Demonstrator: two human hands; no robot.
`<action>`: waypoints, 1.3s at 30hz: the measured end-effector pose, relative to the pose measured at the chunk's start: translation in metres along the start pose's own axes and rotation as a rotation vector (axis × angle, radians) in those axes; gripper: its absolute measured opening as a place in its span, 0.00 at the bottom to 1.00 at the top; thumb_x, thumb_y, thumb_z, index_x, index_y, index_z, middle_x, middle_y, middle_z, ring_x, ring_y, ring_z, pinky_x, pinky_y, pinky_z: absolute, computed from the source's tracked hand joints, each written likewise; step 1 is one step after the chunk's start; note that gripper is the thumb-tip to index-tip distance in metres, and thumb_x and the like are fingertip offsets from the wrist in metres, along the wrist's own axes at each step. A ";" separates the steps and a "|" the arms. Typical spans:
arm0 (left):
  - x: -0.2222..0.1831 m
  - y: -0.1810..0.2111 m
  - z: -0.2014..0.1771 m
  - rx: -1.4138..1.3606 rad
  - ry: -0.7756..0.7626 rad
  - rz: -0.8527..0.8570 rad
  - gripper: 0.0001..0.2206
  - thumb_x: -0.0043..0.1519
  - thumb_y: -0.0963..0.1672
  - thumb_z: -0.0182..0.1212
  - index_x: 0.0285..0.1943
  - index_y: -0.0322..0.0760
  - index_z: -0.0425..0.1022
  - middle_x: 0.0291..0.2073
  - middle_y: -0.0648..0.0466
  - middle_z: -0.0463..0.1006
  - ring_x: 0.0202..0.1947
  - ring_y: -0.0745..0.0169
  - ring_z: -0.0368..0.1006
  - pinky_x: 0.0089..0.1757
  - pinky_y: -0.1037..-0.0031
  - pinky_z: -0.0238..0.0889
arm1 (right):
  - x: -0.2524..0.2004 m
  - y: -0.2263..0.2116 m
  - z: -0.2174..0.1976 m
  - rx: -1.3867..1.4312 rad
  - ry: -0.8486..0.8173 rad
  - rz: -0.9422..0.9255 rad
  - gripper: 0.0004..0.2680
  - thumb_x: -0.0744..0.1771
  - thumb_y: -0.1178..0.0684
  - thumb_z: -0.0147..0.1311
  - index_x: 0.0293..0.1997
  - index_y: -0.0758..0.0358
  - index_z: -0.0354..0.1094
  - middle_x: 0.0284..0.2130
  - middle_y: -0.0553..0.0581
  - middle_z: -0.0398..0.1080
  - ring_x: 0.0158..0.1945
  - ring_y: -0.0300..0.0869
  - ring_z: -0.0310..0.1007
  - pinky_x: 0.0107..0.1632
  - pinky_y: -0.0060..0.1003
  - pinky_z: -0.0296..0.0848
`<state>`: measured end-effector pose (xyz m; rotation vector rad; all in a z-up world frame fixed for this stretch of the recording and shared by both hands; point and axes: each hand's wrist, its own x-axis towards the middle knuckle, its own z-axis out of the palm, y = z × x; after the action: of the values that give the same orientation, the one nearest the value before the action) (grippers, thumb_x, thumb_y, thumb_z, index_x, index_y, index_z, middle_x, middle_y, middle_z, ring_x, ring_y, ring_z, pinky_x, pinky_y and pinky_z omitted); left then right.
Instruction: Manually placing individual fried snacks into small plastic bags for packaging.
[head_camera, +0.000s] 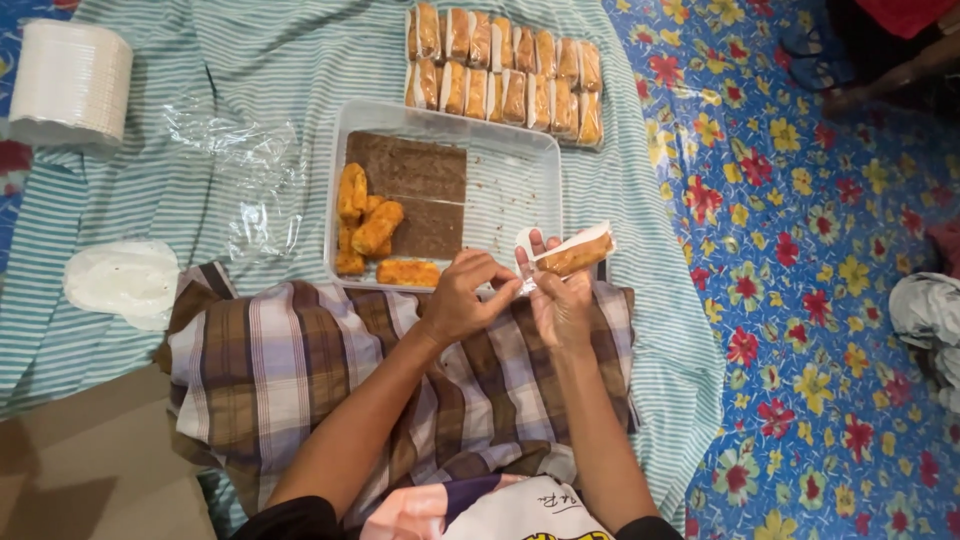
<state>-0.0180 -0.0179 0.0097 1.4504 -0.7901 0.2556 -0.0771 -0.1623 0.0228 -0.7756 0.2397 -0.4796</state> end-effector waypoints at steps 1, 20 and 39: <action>0.000 0.000 0.000 -0.015 0.007 -0.006 0.03 0.57 0.41 0.71 0.34 0.42 0.80 0.21 0.57 0.75 0.25 0.56 0.75 0.46 0.66 0.69 | 0.001 0.000 -0.001 0.005 0.002 -0.002 0.31 0.58 0.80 0.46 0.66 0.55 0.56 0.47 0.54 0.68 0.65 0.56 0.67 0.67 0.64 0.66; 0.001 0.000 0.003 -0.058 0.044 -0.051 0.14 0.56 0.41 0.72 0.51 0.42 0.83 0.31 0.56 0.79 0.31 0.59 0.77 0.50 0.66 0.67 | 0.005 0.017 -0.011 0.029 -0.012 0.013 0.34 0.59 0.80 0.46 0.69 0.51 0.51 0.48 0.55 0.66 0.67 0.56 0.65 0.68 0.65 0.66; 0.008 0.009 0.002 0.352 0.057 0.445 0.01 0.60 0.39 0.64 0.38 0.37 0.80 0.32 0.53 0.75 0.28 0.58 0.73 0.53 0.56 0.67 | -0.002 0.004 0.009 0.157 -0.027 0.064 0.11 0.69 0.59 0.49 0.59 0.54 0.64 0.47 0.57 0.69 0.68 0.58 0.63 0.68 0.71 0.62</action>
<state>-0.0178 -0.0211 0.0216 1.5699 -1.0542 0.8039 -0.0737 -0.1534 0.0262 -0.6188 0.1980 -0.4219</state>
